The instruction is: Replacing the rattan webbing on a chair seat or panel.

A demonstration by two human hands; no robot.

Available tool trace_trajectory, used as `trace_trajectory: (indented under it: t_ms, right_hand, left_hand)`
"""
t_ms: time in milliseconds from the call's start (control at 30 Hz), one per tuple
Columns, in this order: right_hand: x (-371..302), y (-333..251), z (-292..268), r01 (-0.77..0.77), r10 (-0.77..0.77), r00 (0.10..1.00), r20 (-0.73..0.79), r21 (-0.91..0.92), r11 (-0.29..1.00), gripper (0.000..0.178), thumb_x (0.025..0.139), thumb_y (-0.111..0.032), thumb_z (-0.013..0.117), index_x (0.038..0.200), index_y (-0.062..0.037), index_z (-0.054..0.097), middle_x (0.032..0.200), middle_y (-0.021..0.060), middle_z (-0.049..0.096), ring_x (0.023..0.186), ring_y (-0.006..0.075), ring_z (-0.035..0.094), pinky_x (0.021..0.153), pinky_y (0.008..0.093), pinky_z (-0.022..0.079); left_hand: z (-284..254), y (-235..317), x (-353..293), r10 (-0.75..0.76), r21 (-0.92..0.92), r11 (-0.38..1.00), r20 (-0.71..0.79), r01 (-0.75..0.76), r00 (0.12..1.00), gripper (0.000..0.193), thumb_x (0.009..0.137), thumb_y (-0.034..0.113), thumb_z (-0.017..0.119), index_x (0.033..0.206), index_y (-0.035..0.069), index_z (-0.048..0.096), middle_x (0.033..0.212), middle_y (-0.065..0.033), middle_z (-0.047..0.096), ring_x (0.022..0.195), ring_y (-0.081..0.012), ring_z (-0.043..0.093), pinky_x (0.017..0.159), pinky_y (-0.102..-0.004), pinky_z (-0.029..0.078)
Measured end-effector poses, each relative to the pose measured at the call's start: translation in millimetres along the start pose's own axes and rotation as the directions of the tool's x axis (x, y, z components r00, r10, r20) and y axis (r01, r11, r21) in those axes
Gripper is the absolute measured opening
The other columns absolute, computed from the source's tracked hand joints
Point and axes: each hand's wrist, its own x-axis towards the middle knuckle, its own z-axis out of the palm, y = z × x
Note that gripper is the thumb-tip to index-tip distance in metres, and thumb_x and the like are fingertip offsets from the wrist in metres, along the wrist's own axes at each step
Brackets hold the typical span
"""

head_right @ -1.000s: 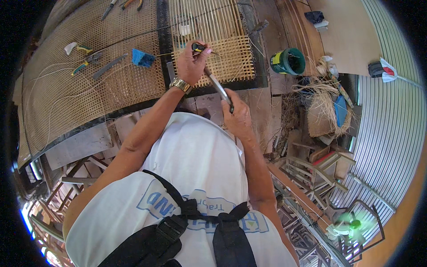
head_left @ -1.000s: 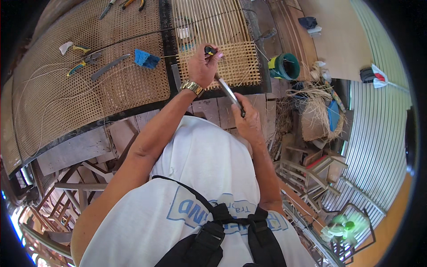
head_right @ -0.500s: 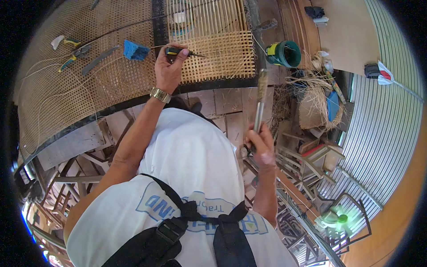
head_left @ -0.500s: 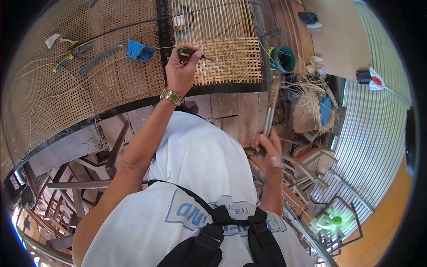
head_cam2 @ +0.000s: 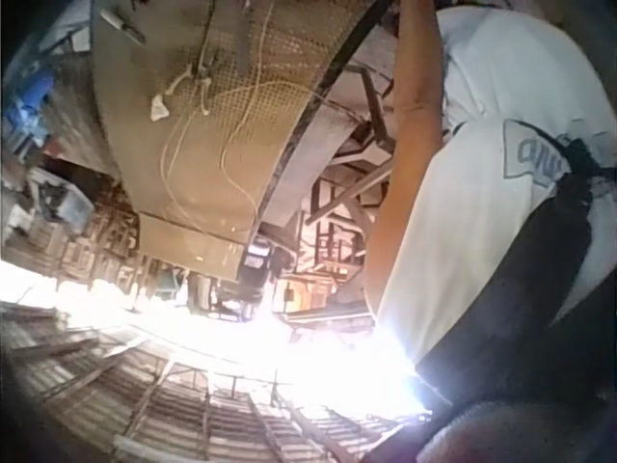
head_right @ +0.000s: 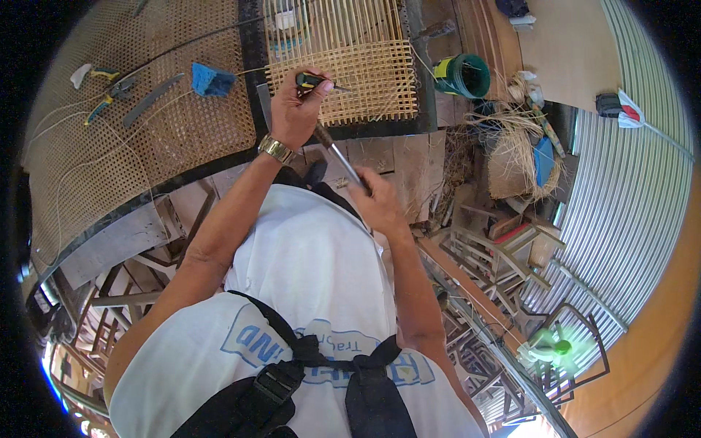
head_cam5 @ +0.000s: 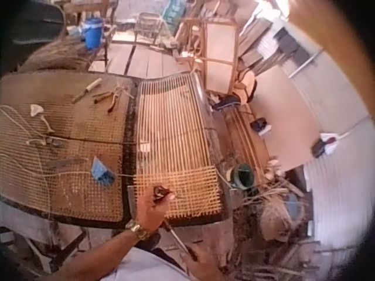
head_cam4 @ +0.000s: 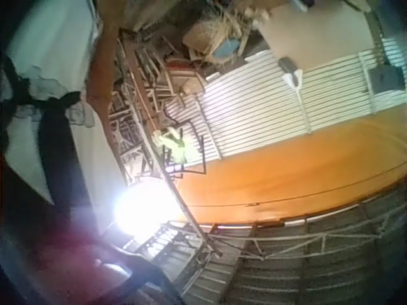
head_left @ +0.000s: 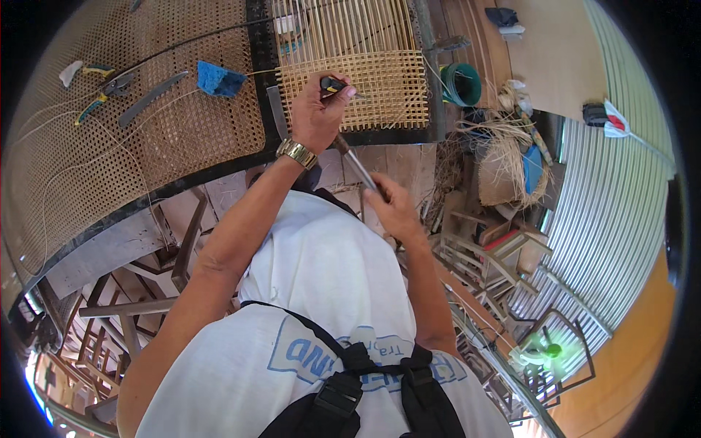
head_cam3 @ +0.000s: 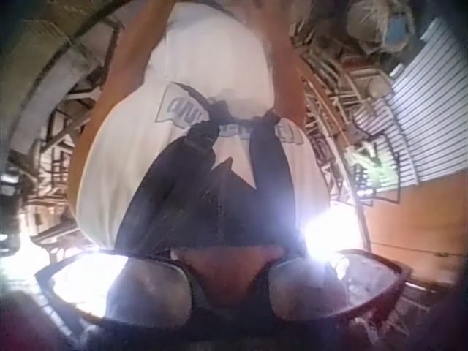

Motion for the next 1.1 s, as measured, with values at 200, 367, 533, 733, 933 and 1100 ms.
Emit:
trace_trajectory:
  t_ms: [200, 367, 533, 733, 933, 1100]
  right_hand:
    - [-2.9, -18.1, -3.5, -0.057, 0.062, 0.993, -0.102, 0.057, 0.997, 0.036, 0.100, -0.013, 0.065, 0.133, -0.0039, 0.058, 0.079, -0.0043, 0.056, 0.066, 0.0047, 0.049, 0.059, 0.0236, 0.041]
    - [5.7, -13.8, 3.0, 0.000, -0.001, 0.999, -0.048, -0.012, 1.000, 0.035, 0.100, -0.011, 0.064, 0.133, -0.0044, 0.058, 0.080, -0.0045, 0.056, 0.067, 0.0050, 0.049, 0.060, 0.0234, 0.041]
    - [19.0, -15.8, -2.9, 0.006, -0.005, 0.999, -0.046, 0.025, 1.000, 0.034, 0.100, -0.011, 0.064, 0.132, -0.0024, 0.058, 0.081, -0.0041, 0.057, 0.069, 0.0054, 0.050, 0.061, 0.0238, 0.041]
    - [19.5, -32.3, -16.7, -0.066, 0.066, 0.997, -0.031, 0.013, 0.998, 0.036, 0.096, -0.015, 0.066, 0.129, -0.0029, 0.062, 0.084, 0.0015, 0.062, 0.076, 0.0099, 0.055, 0.071, 0.0289, 0.048]
    - [26.5, -31.5, -8.9, -0.014, 0.014, 1.000, -0.008, -0.063, 0.998, 0.033, 0.099, -0.011, 0.064, 0.130, -0.0007, 0.060, 0.085, -0.0038, 0.058, 0.074, 0.0065, 0.052, 0.067, 0.0237, 0.044]
    - [0.6, -14.5, -16.6, -0.017, 0.017, 0.999, -0.038, -0.003, 1.000, 0.033, 0.095, -0.018, 0.067, 0.124, -0.0031, 0.063, 0.083, 0.0054, 0.063, 0.073, 0.0144, 0.056, 0.067, 0.0316, 0.047]
  left_hand:
    - [-3.2, 12.5, 9.7, 0.059, -0.143, 0.987, -0.091, -0.072, 0.994, 0.025, 0.094, 0.012, 0.078, 0.112, 0.005, 0.062, 0.100, -0.0036, 0.075, 0.091, -0.0102, 0.071, 0.078, -0.0264, 0.058]
    - [-8.5, 14.8, 20.3, 0.035, 0.075, 0.997, -0.067, -0.030, 0.997, 0.025, 0.094, 0.012, 0.078, 0.111, 0.005, 0.061, 0.099, -0.0043, 0.076, 0.091, -0.0113, 0.072, 0.077, -0.0271, 0.058]
    - [-11.4, 20.4, 30.7, 0.056, 0.001, 0.998, -0.038, -0.056, 0.998, 0.025, 0.094, 0.012, 0.078, 0.111, 0.005, 0.062, 0.098, -0.0047, 0.076, 0.089, -0.0111, 0.072, 0.076, -0.0270, 0.058]
    - [-8.1, 24.6, 38.6, 0.032, 0.144, 0.989, -0.055, -0.024, 0.998, 0.025, 0.093, 0.013, 0.078, 0.110, 0.004, 0.062, 0.098, -0.0039, 0.075, 0.087, -0.0102, 0.071, 0.072, -0.0265, 0.057]
    - [-8.5, 19.7, 44.1, 0.047, 0.092, 0.995, -0.033, -0.044, 0.998, 0.024, 0.094, 0.014, 0.078, 0.110, 0.005, 0.062, 0.097, -0.0021, 0.074, 0.086, -0.0094, 0.070, 0.070, -0.0261, 0.056]
    - [-31.2, 15.0, 46.3, -0.071, -0.054, 0.996, -0.077, 0.067, 0.994, 0.021, 0.098, 0.019, 0.074, 0.109, 0.006, 0.062, 0.094, -0.0021, 0.073, 0.082, -0.0087, 0.068, 0.068, -0.0246, 0.054]
